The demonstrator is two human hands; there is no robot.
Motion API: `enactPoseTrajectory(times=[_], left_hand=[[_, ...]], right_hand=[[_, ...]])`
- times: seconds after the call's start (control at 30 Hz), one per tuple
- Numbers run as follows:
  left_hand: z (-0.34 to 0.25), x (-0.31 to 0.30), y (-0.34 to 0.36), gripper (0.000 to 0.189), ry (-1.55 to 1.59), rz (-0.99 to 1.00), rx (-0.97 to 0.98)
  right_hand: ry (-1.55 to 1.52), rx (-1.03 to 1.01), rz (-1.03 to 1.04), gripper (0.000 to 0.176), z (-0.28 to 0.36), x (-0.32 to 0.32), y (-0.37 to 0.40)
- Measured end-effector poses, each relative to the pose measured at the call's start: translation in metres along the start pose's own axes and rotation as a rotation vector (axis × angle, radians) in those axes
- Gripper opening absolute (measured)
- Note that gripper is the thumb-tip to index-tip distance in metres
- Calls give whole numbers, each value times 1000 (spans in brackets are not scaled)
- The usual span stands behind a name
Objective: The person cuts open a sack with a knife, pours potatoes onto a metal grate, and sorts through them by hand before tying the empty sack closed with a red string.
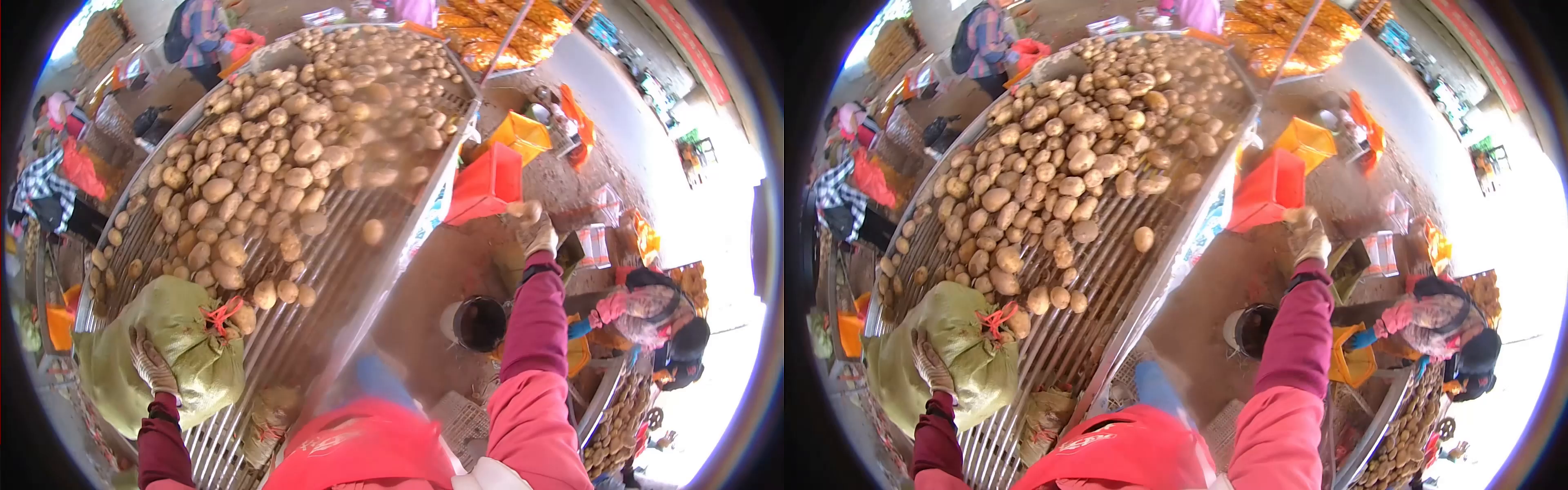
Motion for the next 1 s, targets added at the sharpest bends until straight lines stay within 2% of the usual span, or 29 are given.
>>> enactPoseTrajectory(times=[0.03,0.07,0.1,0.17,0.2,0.23,0.27,0.3,0.33,0.37,0.43,0.5,0.53,0.57,0.6,0.7,0.77,0.8,0.9,0.93,0.97,1.0], left_hand=[[-4,-3,0,40,-23,9,5],[-6,-3,0,41,-47,17,9],[-6,-2,-1,41,-74,21,6],[6,5,2,42,-175,72,-55],[39,32,15,42,500,38,-277],[45,31,17,42,818,-22,-453],[49,29,18,41,1135,-145,-624],[28,15,11,41,797,-120,-504],[5,2,2,40,447,-131,-408],[-6,-4,0,39,-202,11,-39],[-17,-8,-5,40,-139,9,-49],[-19,-9,-5,41,-131,18,-64],[-17,-9,-4,43,-117,14,-67],[-18,-9,-3,43,-122,16,-69],[-20,-9,-4,44,-128,19,-70],[-14,-9,-4,46,-123,33,-79],[-18,-10,-6,46,-115,33,-81],[-18,-10,-6,46,-110,36,-77],[-19,-10,-8,47,-122,37,-83],[-18,-10,-9,47,-127,38,-82],[-17,-10,-9,47,-130,40,-83],[-16,-10,-7,48,-131,44,-85]], right_hand=[[137,-81,-35,25,-3,3,-32],[340,-115,68,22,-18,8,-53],[541,-152,182,19,-35,21,-55],[686,-364,358,15,-101,45,-31],[666,-307,372,13,-132,69,25],[644,-244,389,11,-158,90,85],[640,-220,531,12,-197,96,108],[628,-201,663,13,-230,102,124],[749,-410,808,15,-261,111,138],[859,-629,939,17,-287,117,155],[1000,-775,1155,24,-315,142,195],[1146,-1056,1303,25,-320,182,234],[1243,-1077,1350,30,-326,199,243],[1320,-1171,1373,33,-339,213,244],[1471,-1094,1389,47,-353,230,242],[1557,-1317,1388,61,-384,278,244],[1757,-1296,1308,69,-405,298,241],[1776,-1325,1266,70,-411,299,244],[1918,-1365,1335,63,-414,272,276],[2098,-1487,1388,54,-406,260,288],[2088,-1331,1580,51,-416,245,281],[1972,-1315,1665,49,-416,225,274]])
Point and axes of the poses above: each hand's wrist, its own y-axis away from the middle knuckle, its own x-axis out of the palm, z = x × y, the point moved 3 cm from there along -y, towards the middle knuckle
